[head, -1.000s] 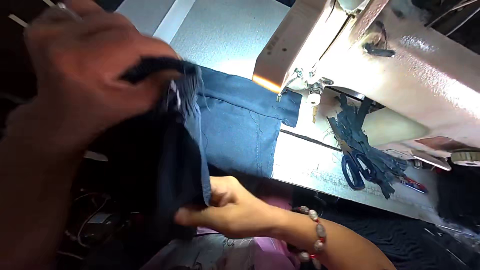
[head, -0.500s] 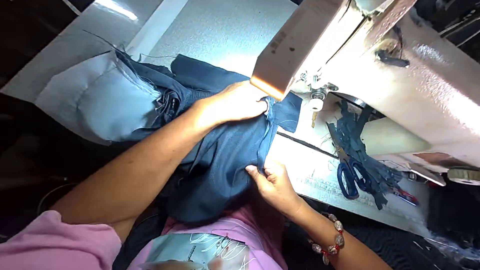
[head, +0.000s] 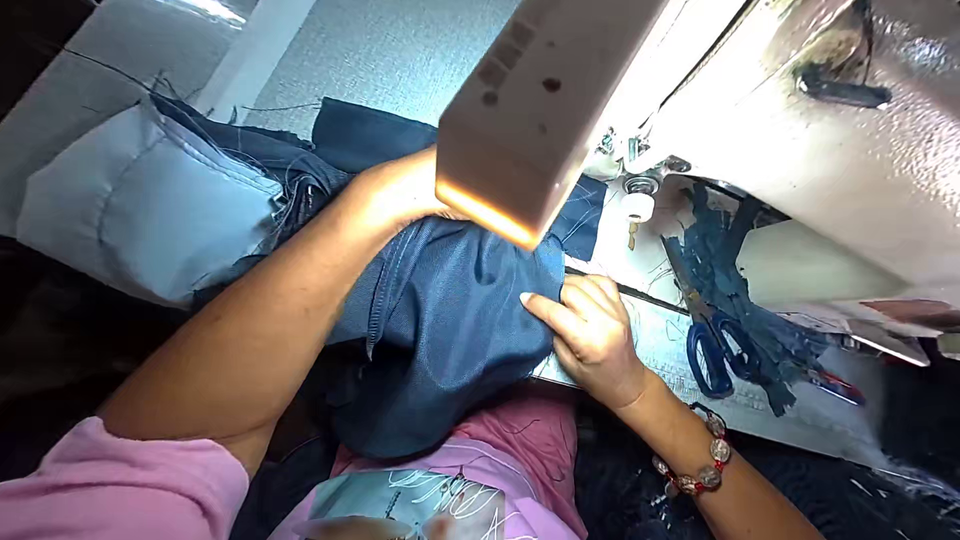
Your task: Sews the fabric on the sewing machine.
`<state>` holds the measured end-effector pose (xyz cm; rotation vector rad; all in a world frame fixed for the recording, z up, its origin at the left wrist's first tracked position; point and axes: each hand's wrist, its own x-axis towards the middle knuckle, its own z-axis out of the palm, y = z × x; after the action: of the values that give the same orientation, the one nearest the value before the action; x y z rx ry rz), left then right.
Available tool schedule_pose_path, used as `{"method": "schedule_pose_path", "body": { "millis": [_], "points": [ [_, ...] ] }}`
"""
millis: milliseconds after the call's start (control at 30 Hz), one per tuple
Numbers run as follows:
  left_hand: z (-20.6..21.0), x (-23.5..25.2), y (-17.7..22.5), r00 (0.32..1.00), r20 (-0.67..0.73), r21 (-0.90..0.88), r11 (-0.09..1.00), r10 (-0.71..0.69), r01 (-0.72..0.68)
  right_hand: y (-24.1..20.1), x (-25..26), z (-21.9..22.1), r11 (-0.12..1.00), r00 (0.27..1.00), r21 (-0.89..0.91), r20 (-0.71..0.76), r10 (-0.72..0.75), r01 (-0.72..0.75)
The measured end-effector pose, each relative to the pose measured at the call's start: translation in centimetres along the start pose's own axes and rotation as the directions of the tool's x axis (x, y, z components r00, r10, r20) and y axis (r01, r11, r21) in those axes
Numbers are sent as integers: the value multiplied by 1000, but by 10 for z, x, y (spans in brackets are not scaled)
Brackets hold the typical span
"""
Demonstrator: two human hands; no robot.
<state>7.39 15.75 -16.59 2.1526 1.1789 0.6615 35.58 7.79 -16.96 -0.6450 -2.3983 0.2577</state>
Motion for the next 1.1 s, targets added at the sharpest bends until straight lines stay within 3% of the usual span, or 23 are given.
{"method": "schedule_pose_path", "body": {
  "millis": [100, 300, 433, 533, 767, 867, 967, 1033, 1100],
  "points": [
    [17, -3, 4, 995, -95, 159, 987, -25, 40, -17, -13, 5, 995, 998, 86, 43, 38, -41],
    [33, -6, 23, 985, -150, 295, 947, -84, 126, -30, -28, 10, 995, 998, 71, 20, 63, -64],
    [28, 8, 56, 976, -133, 237, 951, -170, 198, -30, -28, 11, 997, 998, 54, 24, 60, -62],
    [14, 20, 96, 925, -39, 129, 916, -377, 379, -30, -28, 11, 997, 998, 55, 23, 60, -62],
    [26, 15, 72, 975, -145, 109, 977, -166, 183, -31, -27, 10, 997, 998, 45, 30, 61, -63],
    [33, 14, 53, 978, -205, 196, 981, 47, -6, -32, -28, 11, 999, 998, 14, 35, 51, -51],
    [36, 15, 43, 943, -180, 286, 932, 279, -221, -32, -28, 11, 999, 999, -5, 30, 38, -38],
    [35, 15, 45, 945, -137, 277, 927, 298, -252, -32, -27, 12, 999, 999, -11, 23, 37, -36],
    [35, 15, 54, 969, -125, 256, 950, 215, -178, -32, -27, 12, 999, 999, -13, 24, 37, -36]
  ]
}}
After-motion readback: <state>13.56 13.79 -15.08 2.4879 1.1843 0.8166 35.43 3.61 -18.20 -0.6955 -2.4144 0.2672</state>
